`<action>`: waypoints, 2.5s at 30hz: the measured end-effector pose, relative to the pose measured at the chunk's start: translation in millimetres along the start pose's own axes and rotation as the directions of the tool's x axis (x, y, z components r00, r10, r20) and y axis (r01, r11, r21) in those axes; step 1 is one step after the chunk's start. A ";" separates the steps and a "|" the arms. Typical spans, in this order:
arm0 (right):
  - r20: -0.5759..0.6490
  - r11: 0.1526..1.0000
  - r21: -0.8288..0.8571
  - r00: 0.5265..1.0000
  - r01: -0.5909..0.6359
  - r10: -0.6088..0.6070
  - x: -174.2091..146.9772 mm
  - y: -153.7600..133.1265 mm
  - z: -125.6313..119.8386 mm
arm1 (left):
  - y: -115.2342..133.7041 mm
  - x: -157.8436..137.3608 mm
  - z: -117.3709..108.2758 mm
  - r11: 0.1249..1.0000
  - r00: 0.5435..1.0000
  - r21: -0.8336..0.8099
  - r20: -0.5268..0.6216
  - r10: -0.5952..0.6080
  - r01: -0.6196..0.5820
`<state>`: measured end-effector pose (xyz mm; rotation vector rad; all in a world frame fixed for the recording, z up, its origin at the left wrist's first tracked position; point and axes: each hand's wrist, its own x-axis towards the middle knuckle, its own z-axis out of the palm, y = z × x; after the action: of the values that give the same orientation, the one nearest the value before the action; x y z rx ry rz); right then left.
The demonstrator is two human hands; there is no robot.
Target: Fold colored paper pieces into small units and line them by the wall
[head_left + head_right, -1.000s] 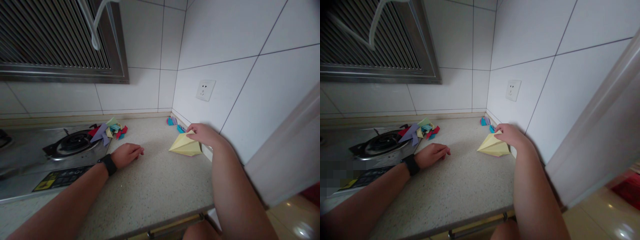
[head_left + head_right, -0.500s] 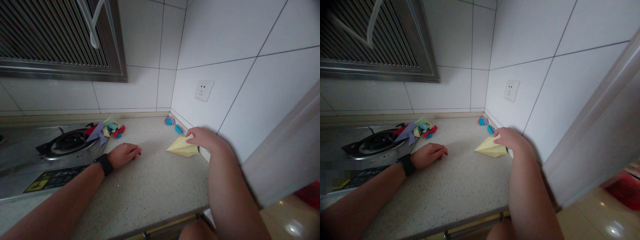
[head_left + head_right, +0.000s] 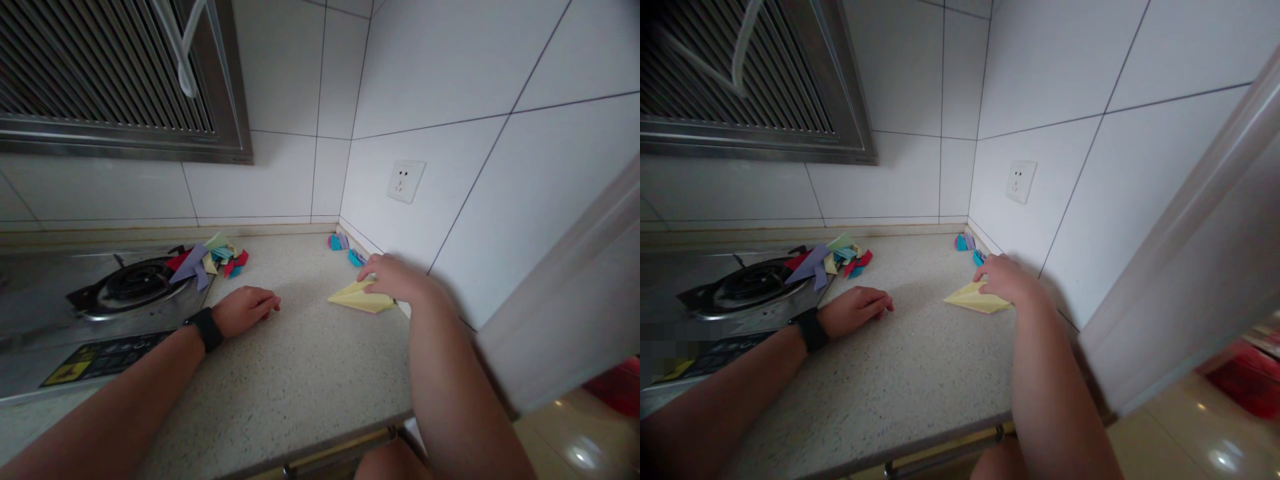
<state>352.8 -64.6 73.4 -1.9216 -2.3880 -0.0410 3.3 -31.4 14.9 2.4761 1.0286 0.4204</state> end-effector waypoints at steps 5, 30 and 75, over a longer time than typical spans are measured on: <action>0.149 0.988 0.155 0.988 0.011 -0.034 13.9 -12.1 13.2 | 0.8 -1.1 -1.6 1.000 1.000 0.016 0.007 0.015 -0.015; 0.208 0.998 0.031 0.977 -0.060 0.052 21.8 -11.9 30.1 | -1.0 0.4 -0.6 0.998 0.999 0.033 -0.008 0.051 -0.051; -0.143 0.938 0.284 0.977 0.196 -0.161 15.7 -24.7 11.6 | 2.0 0.0 -2.0 0.993 0.998 0.102 -0.020 0.053 -0.051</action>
<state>324.8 -53.8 63.7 -1.5244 -2.3269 0.1796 3.7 -32.1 17.6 2.5992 1.0197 0.4233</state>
